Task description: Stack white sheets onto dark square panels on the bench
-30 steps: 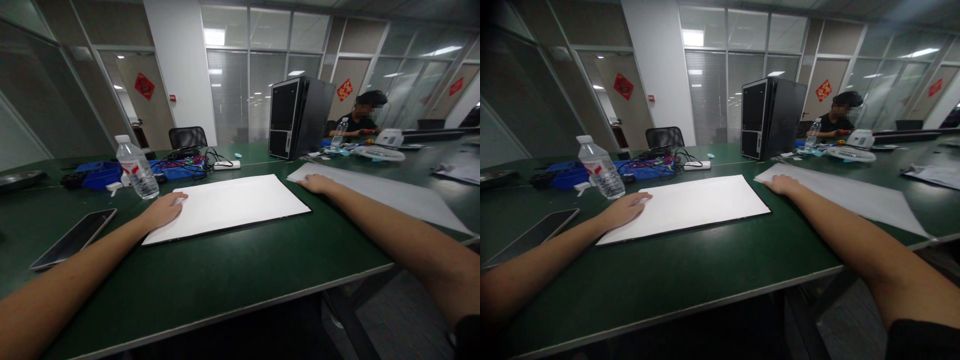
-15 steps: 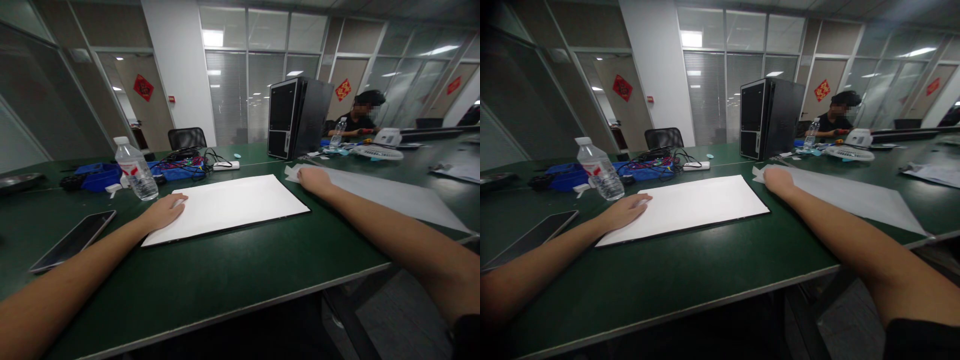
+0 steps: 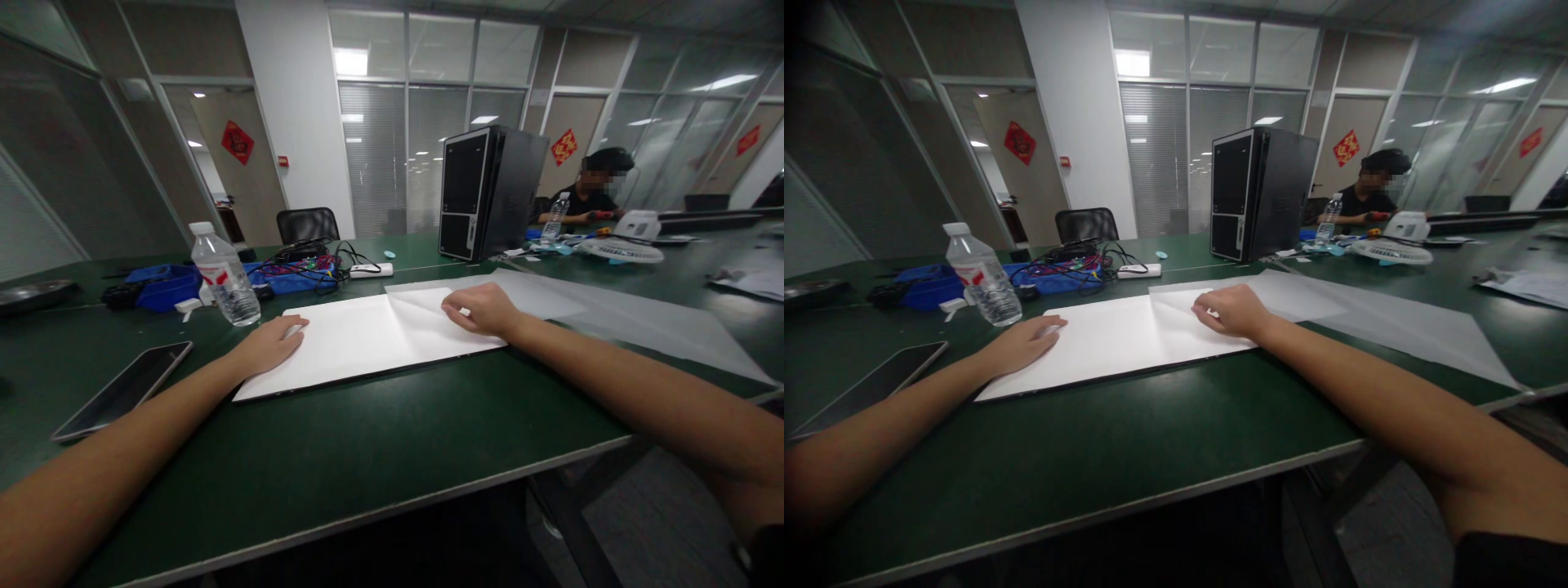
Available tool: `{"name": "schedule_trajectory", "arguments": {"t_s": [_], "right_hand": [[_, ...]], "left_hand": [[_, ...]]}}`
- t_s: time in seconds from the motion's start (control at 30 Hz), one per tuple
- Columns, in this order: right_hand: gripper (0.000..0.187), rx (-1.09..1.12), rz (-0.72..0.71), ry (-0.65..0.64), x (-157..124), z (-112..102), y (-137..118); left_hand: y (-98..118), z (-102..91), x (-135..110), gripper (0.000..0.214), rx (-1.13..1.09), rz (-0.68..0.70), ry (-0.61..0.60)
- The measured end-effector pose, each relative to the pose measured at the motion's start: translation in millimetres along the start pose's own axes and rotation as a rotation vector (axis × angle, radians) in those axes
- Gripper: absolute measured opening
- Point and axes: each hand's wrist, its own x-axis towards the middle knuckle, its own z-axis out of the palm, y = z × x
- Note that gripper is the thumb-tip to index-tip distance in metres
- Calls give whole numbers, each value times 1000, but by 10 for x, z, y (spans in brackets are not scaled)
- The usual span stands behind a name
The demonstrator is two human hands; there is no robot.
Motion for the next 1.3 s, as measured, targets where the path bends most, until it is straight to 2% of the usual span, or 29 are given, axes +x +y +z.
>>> {"name": "schedule_trajectory", "arguments": {"t_s": [0.1,0.23,0.37,0.47,0.57,0.8,1.0,1.1,1.3], "right_hand": [[49,40,24,4,30,28,50],[57,-6,170,-5,39,66,352],[68,-77,317,-99,-19,88,655],[76,-102,363,-158,-44,82,709],[75,-83,321,-173,-24,74,603],[57,103,133,-161,57,128,261],[51,117,131,-102,35,111,358],[51,107,116,-113,1,87,415],[48,215,4,-148,10,99,267]], "left_hand": [[4,-2,2,74,6,4,-2],[4,-6,0,74,18,5,-4],[4,-9,-3,74,23,7,1],[6,-9,-3,74,18,12,5],[5,-5,0,73,13,16,10],[-8,5,2,73,3,22,20],[-41,19,8,72,3,18,20],[-55,33,13,73,-1,16,21],[-17,21,2,73,-13,16,17]]}}
